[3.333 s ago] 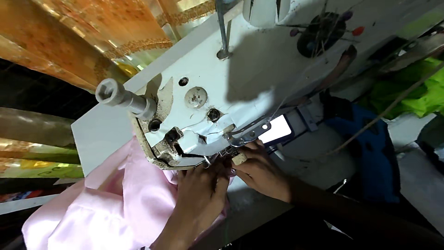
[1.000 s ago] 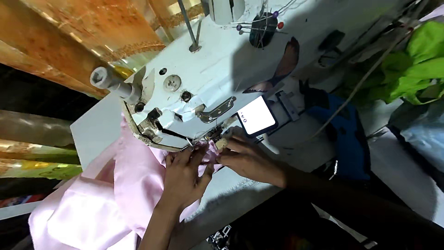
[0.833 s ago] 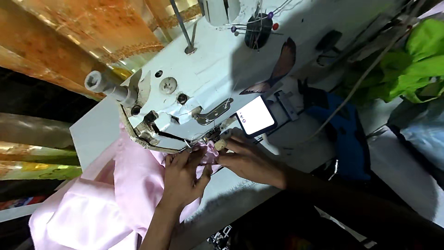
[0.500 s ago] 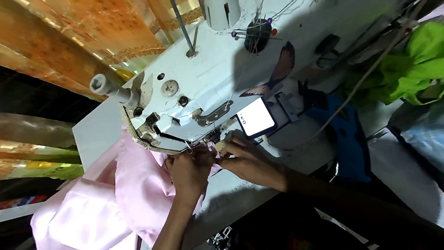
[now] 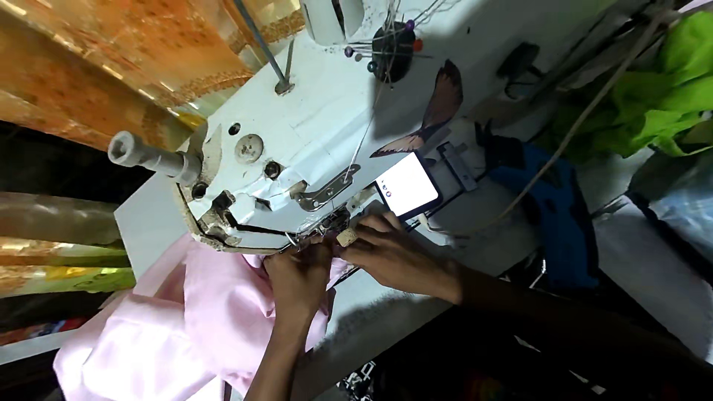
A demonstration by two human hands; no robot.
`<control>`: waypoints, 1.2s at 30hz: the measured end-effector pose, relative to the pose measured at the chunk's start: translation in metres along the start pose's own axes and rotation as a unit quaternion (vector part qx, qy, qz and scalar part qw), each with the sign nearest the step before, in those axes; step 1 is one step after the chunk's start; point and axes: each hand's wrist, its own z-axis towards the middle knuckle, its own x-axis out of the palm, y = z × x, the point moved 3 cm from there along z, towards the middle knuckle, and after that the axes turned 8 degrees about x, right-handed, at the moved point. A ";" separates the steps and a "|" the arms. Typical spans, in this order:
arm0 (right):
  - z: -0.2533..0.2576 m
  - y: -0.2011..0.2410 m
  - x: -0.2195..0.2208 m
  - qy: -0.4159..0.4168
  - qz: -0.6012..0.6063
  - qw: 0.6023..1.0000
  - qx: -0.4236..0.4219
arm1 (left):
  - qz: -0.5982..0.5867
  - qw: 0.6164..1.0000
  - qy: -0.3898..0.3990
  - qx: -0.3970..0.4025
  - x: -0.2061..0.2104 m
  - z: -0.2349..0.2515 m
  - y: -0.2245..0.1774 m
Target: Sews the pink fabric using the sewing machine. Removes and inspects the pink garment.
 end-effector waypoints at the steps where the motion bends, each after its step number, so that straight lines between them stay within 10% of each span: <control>1: 0.000 0.000 0.000 -0.003 -0.002 1.000 0.003 | 0.031 0.999 0.028 0.010 -0.001 0.000 -0.002; 9: -0.003 -0.006 -0.001 -0.001 0.056 0.998 0.011 | 0.187 0.956 0.108 0.198 -0.001 -0.023 -0.009; 36: 0.037 -0.010 -0.014 0.008 -0.054 0.997 0.054 | 0.248 0.913 0.113 0.302 0.001 -0.019 0.009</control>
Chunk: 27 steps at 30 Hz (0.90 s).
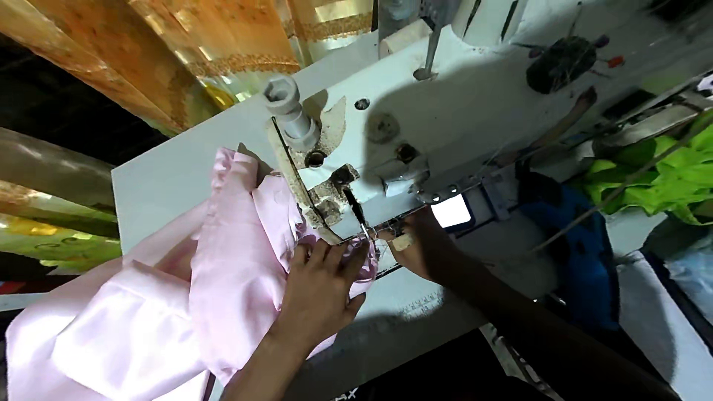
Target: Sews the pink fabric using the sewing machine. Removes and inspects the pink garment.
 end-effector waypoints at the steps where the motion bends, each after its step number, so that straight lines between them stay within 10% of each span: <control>1: 0.000 0.000 0.000 0.000 0.003 1.000 0.002 | 0.004 1.000 0.002 0.007 -0.001 0.001 0.000; 14: -0.006 -0.002 0.003 -0.028 -0.013 0.999 -0.027 | 0.050 0.999 0.015 -0.003 -0.002 0.001 -0.010; 27: -0.001 -0.005 -0.001 -0.031 -0.013 0.998 -0.053 | 0.147 0.973 -0.175 -0.032 0.021 -0.014 -0.032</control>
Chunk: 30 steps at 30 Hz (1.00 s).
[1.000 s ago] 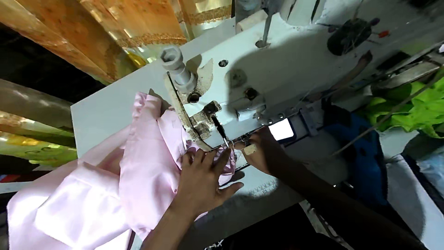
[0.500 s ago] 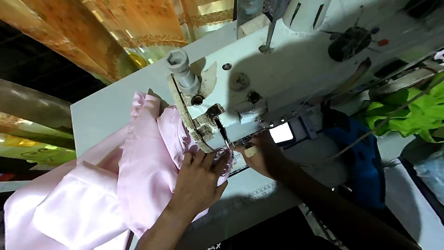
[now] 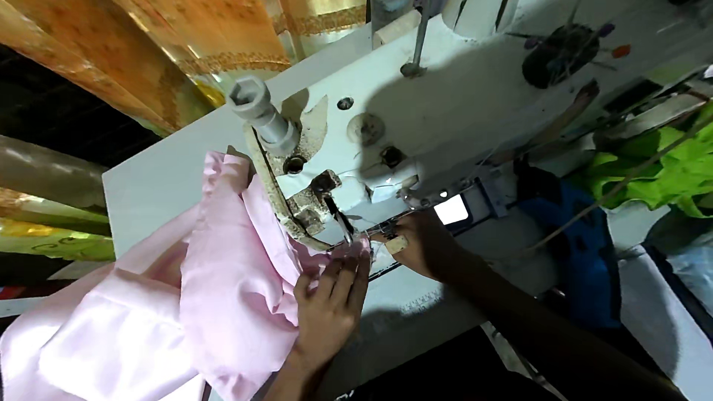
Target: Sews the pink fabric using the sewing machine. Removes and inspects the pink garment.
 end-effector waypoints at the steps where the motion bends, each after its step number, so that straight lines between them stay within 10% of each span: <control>1: 0.000 0.000 0.000 0.001 0.002 1.000 0.000 | -0.011 1.000 -0.011 0.022 0.000 -0.003 0.006; 8: -0.006 -0.003 0.006 -0.020 0.009 1.000 -0.008 | -0.044 0.988 -0.045 0.138 -0.001 -0.010 0.041; 30: -0.003 -0.002 0.005 -0.022 0.028 0.999 -0.012 | -0.040 0.991 0.095 0.081 -0.010 0.021 0.016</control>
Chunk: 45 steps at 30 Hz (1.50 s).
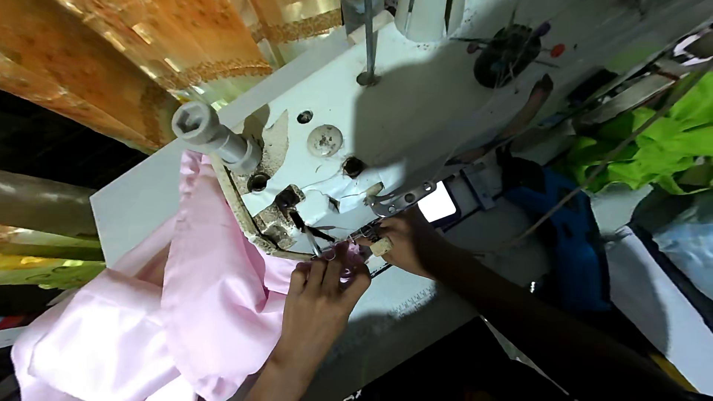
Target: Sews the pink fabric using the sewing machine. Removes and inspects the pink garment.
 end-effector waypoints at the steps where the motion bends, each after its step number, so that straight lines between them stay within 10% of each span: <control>1: 0.000 0.001 0.000 0.002 -0.005 1.000 0.004 | -0.001 1.000 0.008 -0.004 -0.001 0.002 -0.001; 45: 0.004 -0.008 0.002 0.052 0.036 0.995 -0.083 | -0.067 0.997 -0.038 0.028 -0.002 -0.003 0.007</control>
